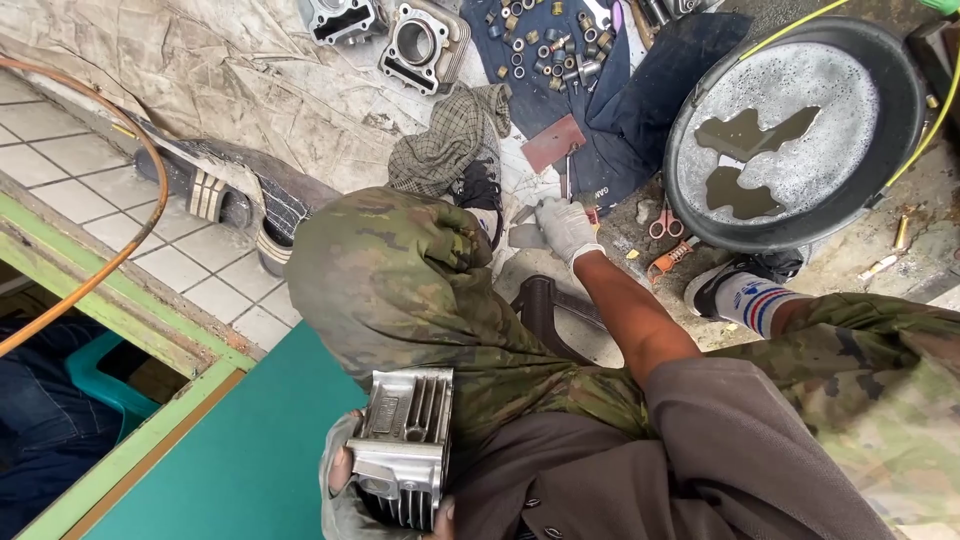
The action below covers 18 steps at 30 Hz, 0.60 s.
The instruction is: The person sits on the floor and scrubs a metallic engine cylinder head with a small abrasive block. They hold the part in their lap and rub the surface repeatedly to clean it.
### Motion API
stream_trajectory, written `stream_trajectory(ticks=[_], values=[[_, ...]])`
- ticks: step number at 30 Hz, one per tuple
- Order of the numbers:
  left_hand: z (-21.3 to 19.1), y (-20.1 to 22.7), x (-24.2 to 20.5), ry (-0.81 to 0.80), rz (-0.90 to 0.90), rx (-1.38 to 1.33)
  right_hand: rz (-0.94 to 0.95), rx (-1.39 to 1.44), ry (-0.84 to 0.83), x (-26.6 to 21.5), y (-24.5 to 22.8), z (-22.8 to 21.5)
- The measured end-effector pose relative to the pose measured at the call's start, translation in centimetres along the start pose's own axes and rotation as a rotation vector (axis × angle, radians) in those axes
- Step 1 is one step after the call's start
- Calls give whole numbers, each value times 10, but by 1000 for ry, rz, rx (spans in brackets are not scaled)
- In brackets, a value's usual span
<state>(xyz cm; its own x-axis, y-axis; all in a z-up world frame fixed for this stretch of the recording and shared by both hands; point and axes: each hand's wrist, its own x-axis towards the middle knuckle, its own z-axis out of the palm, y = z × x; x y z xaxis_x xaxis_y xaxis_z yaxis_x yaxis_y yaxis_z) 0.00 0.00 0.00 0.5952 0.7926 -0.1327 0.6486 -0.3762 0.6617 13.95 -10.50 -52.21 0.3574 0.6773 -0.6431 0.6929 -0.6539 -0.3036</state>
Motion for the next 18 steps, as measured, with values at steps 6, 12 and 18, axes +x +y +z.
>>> stream_trajectory(ticks=[6, 12, 18], values=[[3, -4, 4, 14, 44, 57, -131, -198, 46, 0, -1, 0], [-3, -14, 10, 26, 119, 68, 14, -99, 40, 4, 3, 36], [-14, -38, 20, -94, 317, 76, 195, 319, -53, 16, 23, 48]])
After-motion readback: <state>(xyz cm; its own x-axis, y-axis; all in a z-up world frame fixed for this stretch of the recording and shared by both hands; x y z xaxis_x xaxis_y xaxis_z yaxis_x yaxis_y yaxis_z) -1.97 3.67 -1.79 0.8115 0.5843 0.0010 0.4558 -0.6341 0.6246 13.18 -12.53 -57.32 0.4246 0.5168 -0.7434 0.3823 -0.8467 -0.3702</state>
